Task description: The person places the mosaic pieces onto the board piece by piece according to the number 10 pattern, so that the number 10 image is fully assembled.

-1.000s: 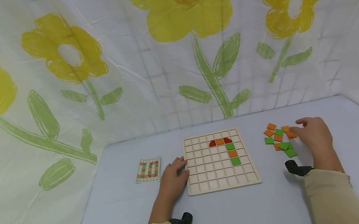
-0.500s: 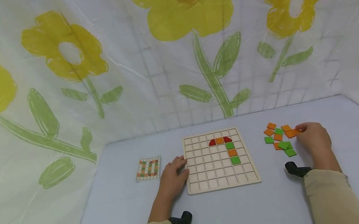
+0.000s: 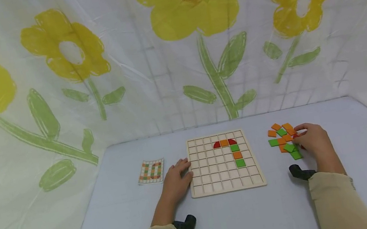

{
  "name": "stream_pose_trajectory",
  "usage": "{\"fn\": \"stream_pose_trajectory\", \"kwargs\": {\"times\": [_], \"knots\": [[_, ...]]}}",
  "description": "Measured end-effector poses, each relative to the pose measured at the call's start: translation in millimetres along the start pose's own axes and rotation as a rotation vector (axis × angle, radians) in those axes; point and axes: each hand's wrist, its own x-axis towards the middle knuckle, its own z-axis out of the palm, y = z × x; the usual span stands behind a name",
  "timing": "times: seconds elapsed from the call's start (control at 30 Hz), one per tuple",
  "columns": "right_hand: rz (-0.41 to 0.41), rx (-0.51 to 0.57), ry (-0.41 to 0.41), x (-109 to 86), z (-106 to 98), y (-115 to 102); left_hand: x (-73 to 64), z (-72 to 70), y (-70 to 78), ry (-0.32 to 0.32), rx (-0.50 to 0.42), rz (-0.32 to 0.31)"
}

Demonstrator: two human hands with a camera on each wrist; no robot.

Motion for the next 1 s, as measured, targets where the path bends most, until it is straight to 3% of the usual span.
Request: {"fn": "stream_pose_trajectory", "kwargs": {"times": [0.33,0.57,0.8,1.0], "knots": [[-0.017,-0.031,-0.076,-1.5,-3.2,-4.4,2.6,1.2,-2.2,0.002,0.008,0.007],[-0.075,-0.055,-0.089,1.3,0.2,-3.7,3.3,1.4,-0.9,-0.001,0.009,0.018],[-0.181,-0.032,-0.083,-0.2,-0.9,-11.9,2.4,1.3,-0.4,0.0,0.009,0.006],[-0.319,-0.006,-0.223,-6.1,6.2,-36.9,2.1,1.7,-0.4,0.005,0.005,-0.002]]}}
